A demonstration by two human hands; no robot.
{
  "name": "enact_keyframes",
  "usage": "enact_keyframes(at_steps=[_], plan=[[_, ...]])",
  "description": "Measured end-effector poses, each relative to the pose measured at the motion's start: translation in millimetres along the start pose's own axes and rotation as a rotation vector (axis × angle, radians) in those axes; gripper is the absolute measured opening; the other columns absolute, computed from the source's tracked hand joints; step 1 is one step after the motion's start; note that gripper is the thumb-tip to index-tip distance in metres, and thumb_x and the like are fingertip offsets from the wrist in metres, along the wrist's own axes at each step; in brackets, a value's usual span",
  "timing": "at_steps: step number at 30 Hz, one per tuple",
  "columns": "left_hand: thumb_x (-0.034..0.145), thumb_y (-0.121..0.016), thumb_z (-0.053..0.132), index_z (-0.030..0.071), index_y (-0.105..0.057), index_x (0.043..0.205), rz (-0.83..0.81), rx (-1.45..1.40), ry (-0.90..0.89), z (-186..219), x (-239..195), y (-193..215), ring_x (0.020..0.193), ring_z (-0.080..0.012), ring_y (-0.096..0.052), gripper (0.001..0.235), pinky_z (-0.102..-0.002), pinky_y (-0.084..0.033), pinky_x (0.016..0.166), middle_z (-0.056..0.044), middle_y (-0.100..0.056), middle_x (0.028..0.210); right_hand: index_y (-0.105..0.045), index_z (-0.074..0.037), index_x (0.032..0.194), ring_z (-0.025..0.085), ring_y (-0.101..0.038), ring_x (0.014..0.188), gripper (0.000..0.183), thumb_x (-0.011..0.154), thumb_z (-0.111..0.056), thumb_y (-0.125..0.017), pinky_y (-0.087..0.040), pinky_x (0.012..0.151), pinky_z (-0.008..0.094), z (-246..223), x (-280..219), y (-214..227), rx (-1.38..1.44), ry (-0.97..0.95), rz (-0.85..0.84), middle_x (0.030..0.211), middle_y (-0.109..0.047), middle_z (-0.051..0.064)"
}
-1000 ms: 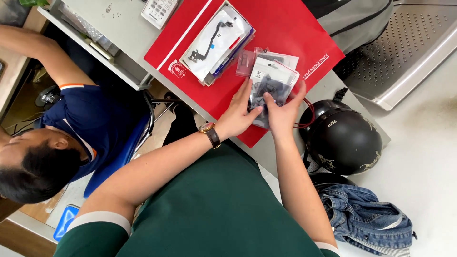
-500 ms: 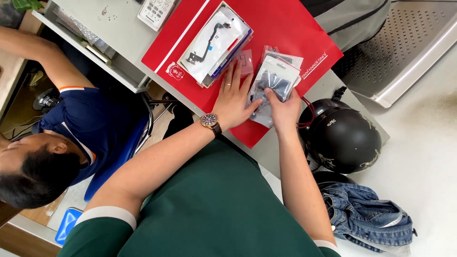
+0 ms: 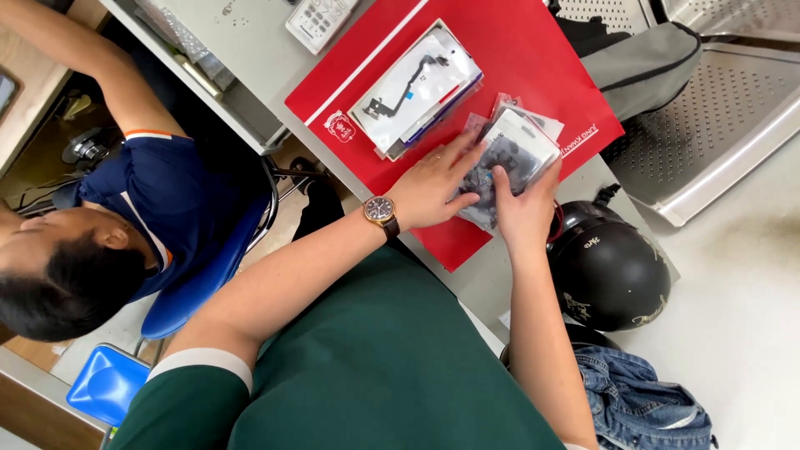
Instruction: Sorting and organizing small watch or electronic components stored in plastic bags on a service counter.
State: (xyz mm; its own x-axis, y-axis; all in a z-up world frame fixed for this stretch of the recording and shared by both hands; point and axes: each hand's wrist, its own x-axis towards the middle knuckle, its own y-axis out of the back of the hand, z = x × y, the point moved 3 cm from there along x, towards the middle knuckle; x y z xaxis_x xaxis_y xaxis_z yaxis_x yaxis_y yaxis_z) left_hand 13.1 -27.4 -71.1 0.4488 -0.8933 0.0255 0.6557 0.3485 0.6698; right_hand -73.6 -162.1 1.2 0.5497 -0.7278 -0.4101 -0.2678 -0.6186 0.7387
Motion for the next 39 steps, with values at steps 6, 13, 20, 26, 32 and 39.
enact_keyframes(at_steps=[6, 13, 20, 26, 32, 39], plan=[[0.100, -0.067, 0.053, 0.021, -0.043, 0.149, 0.279, 0.360, 0.006, -8, 2, 60, 0.131, -0.0326, -0.054, 0.064, -0.046, -0.053, 0.101, -0.011, -0.042, 0.149, -0.039, -0.002, 0.156, 0.047, -0.058, 0.119, 0.073, 0.105, -0.054, -0.047, -0.046, 0.099, 0.056, 24, 8, 4, -0.236, 0.020, -0.019, 0.133, -0.054, 0.025], [0.092, -0.077, 0.040, 0.008, -0.050, 0.142, 0.179, 0.420, 0.264, -56, 11, 98, 0.104, -0.0347, -0.063, 0.065, -0.046, -0.060, 0.073, -0.011, -0.055, 0.133, -0.035, -0.002, 0.156, 0.034, -0.055, 0.113, 0.072, 0.106, -0.053, -0.041, -0.043, 0.094, 0.052, 48, 19, 12, -0.198, 0.103, 0.043, 0.122, -0.058, 0.014], [0.097, -0.062, 0.024, 0.014, -0.057, 0.138, 0.161, 0.111, 0.368, -57, 11, 137, 0.083, -0.0310, -0.067, 0.043, -0.043, -0.053, 0.051, -0.009, -0.067, 0.116, -0.037, -0.009, 0.156, 0.021, -0.061, 0.096, 0.064, 0.104, -0.042, -0.053, -0.045, 0.092, 0.045, 30, -9, 34, -0.103, 0.115, 0.058, 0.131, -0.051, 0.009], [0.099, -0.058, 0.022, 0.011, -0.065, 0.129, 0.211, 0.191, 0.361, -64, 9, 133, 0.080, -0.0322, -0.066, 0.033, -0.044, -0.050, 0.049, -0.007, -0.071, 0.104, -0.041, -0.013, 0.154, 0.016, -0.056, 0.095, 0.060, 0.101, -0.029, -0.063, -0.049, 0.089, 0.041, 33, -31, 28, -0.050, 0.204, 0.047, 0.128, -0.053, 0.005], [0.098, -0.059, 0.019, 0.008, -0.067, 0.126, 0.213, 0.200, 0.376, -73, 11, 135, 0.081, -0.0342, -0.067, 0.031, -0.045, -0.051, 0.053, -0.008, -0.073, 0.103, -0.056, -0.010, 0.145, 0.013, -0.063, 0.086, 0.050, 0.099, -0.029, -0.061, -0.052, 0.070, 0.032, 6, -43, -4, -0.003, 0.301, -0.126, 0.124, -0.057, 0.009], [0.094, -0.065, 0.019, 0.007, -0.070, 0.112, 0.185, 0.064, 0.394, -84, 15, 144, 0.077, -0.0302, -0.066, 0.022, -0.042, -0.049, 0.052, -0.008, -0.074, 0.093, -0.061, -0.009, 0.138, 0.018, -0.066, 0.086, 0.039, 0.101, -0.023, -0.059, -0.053, 0.077, 0.036, -61, -29, -20, -0.056, 0.436, -0.338, 0.125, -0.058, 0.008]])
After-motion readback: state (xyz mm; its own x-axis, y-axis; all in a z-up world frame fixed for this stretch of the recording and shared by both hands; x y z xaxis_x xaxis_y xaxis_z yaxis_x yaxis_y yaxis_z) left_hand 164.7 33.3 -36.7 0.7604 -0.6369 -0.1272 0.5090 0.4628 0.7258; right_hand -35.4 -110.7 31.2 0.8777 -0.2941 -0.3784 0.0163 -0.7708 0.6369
